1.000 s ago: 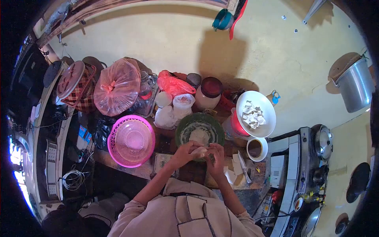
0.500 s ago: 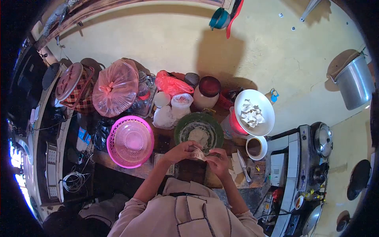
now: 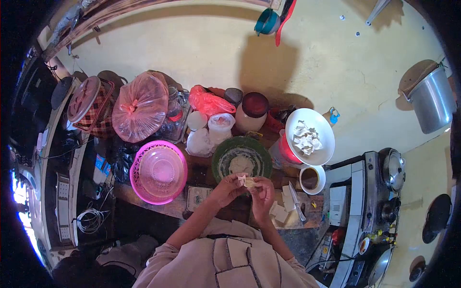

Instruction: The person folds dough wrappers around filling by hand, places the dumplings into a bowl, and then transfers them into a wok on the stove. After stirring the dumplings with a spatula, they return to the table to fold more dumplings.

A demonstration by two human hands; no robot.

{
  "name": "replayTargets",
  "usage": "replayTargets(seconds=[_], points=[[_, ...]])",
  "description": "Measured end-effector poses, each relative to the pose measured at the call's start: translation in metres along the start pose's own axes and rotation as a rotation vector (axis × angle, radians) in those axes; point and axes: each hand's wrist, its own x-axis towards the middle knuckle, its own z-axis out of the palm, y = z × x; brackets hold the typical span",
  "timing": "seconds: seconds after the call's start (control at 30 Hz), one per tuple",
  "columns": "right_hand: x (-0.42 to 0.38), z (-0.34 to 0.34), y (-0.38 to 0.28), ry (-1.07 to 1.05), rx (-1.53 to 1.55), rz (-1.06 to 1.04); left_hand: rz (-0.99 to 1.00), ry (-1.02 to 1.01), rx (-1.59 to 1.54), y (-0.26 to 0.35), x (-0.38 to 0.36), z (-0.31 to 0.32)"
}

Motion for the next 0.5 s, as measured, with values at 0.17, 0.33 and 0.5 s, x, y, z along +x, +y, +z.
replayTargets(seconds=[0.17,0.33,0.5], points=[[0.001,0.004,-0.002,0.090,0.149,0.131,0.082,-0.009,0.075,0.011,-0.002,0.018],[-0.004,0.001,0.003,0.070,0.019,0.093,0.171,0.265,0.034,0.006,-0.008,0.029],[-0.008,-0.002,0.012,0.069,-0.160,-0.067,0.272,0.350,0.041,-0.005,-0.007,0.030]])
